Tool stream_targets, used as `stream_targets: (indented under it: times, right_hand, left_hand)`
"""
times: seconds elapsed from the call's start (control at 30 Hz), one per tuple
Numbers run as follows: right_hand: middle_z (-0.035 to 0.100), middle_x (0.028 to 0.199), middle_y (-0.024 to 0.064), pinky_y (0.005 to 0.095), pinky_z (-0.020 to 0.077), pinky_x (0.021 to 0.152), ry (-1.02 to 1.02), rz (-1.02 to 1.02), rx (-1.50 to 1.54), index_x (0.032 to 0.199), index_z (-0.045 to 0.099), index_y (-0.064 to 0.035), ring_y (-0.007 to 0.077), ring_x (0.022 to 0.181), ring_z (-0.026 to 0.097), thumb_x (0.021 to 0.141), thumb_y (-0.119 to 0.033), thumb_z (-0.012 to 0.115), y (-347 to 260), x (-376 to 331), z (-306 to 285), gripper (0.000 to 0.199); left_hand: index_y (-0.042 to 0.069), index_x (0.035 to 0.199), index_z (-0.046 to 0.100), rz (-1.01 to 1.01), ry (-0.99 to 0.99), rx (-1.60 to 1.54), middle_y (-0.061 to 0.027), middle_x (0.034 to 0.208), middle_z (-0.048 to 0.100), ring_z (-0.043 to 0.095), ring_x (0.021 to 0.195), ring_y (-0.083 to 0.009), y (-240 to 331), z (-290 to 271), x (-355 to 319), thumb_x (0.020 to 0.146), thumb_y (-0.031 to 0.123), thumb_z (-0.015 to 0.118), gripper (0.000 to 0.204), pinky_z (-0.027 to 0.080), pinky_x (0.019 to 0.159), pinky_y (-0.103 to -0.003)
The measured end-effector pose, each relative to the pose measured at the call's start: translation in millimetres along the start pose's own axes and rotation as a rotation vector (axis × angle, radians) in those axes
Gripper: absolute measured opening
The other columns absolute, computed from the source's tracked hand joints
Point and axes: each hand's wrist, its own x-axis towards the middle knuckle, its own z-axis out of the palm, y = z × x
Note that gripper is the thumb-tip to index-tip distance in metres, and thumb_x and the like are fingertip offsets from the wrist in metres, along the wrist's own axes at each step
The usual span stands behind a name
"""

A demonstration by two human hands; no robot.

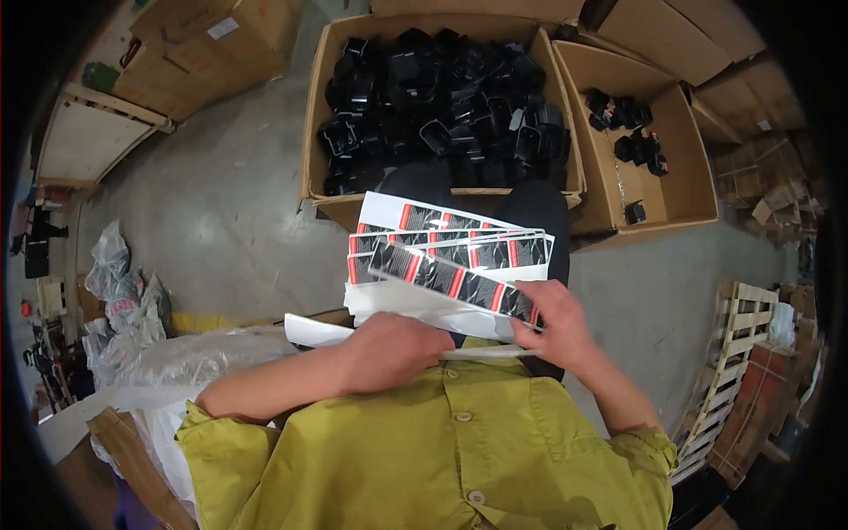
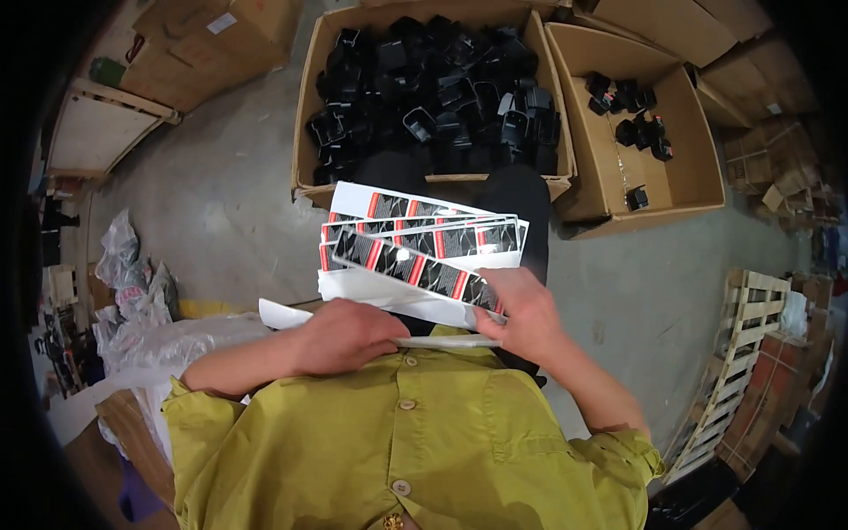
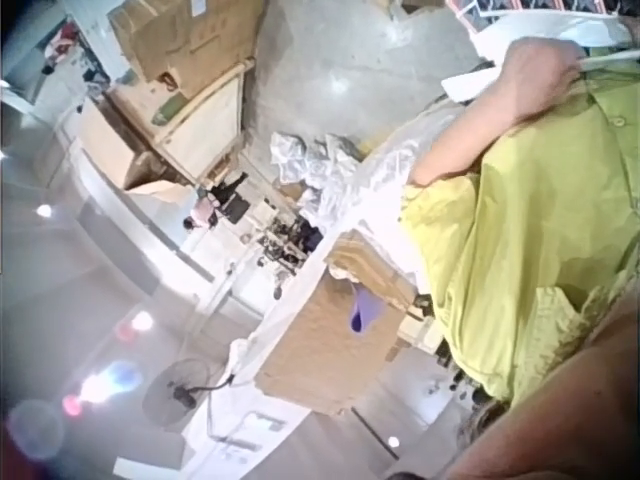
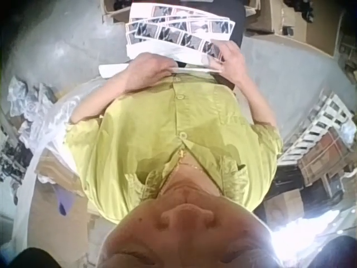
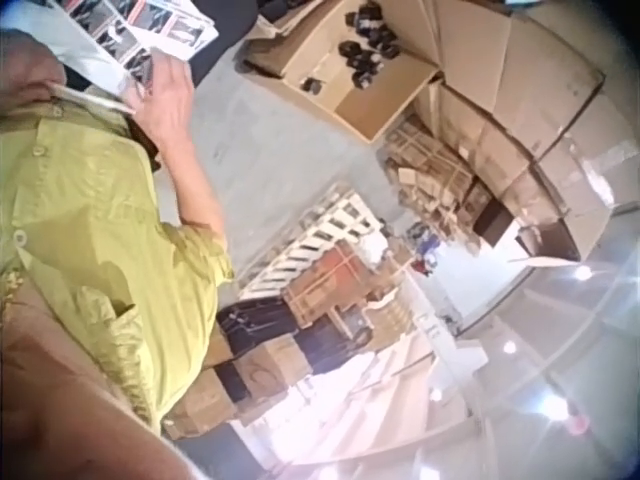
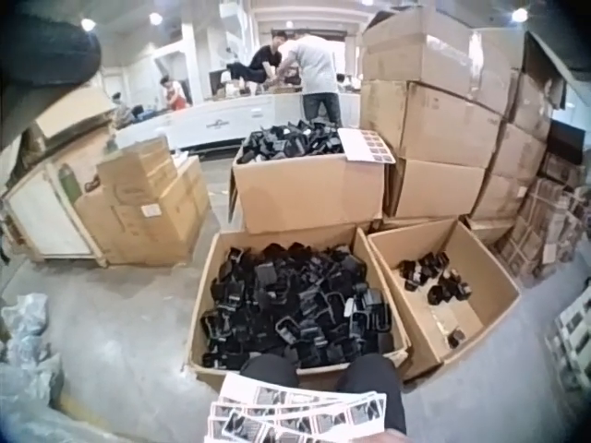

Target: Applying adhesive labels to plastic components and sorting label sheets in a warehouse environment.

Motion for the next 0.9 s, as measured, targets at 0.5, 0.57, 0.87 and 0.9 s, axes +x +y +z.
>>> stream_targets:
  times: [0.5, 0.57, 0.87, 0.9]
  right_hand:
    - [0.058, 0.083, 0.0157, 0.0257, 0.0466, 0.056, -0.166, 0.584, 1.769, 0.106, 0.046, 0.0104, 0.0169, 0.063, 0.056, 0.083, -0.033, 0.044, 12.8, 3.1, -46.3, 0.05]
    - [0.058, 0.083, 0.016, 0.026, 0.0471, 0.058, -0.189, 0.558, 1.727, 0.104, 0.048, 0.0095, 0.0171, 0.065, 0.057, 0.085, -0.03, 0.041, 9.3, 6.0, -42.9, 0.044]
    - [0.056, 0.091, 0.015, 0.0338, 0.0452, 0.07, 0.51, -0.015, -0.089, 0.098, 0.053, 0.0003, 0.0285, 0.085, 0.054, 0.067, -0.008, 0.065, -30.6, 39.7, -41.5, 0.034]
    - [0.056, 0.091, 0.0151, 0.034, 0.0449, 0.071, 0.502, -0.071, -0.111, 0.098, 0.054, 0.0002, 0.0294, 0.087, 0.052, 0.065, -0.008, 0.067, -35.0, 42.8, -39.6, 0.036]
  left_hand:
    - [0.001, 0.11, 0.049, 0.016, 0.187, -1.099, -0.0086, 0.094, 0.059, 0.057, 0.078, -0.0114, 22.0, -49.1, 99.9, 0.082, 0.012, 0.055, 0.031, 0.047, 0.065, -0.022]
    - [-0.001, 0.104, 0.052, 0.01, 0.226, -1.174, -0.0098, 0.088, 0.06, 0.058, 0.073, -0.0109, 19.6, -41.7, 102.4, 0.083, 0.013, 0.054, 0.025, 0.046, 0.06, -0.02]
    - [-0.003, 0.082, 0.059, -0.157, 0.556, -1.024, -0.0078, 0.065, 0.059, 0.057, 0.056, -0.0101, 17.5, -31.8, 103.3, 0.08, 0.014, 0.06, 0.017, 0.045, 0.051, -0.019]
    - [-0.003, 0.082, 0.059, -0.153, 0.559, -1.022, -0.0078, 0.065, 0.059, 0.057, 0.056, -0.0101, 18.9, -32.3, 102.5, 0.08, 0.014, 0.06, 0.017, 0.045, 0.051, -0.019]
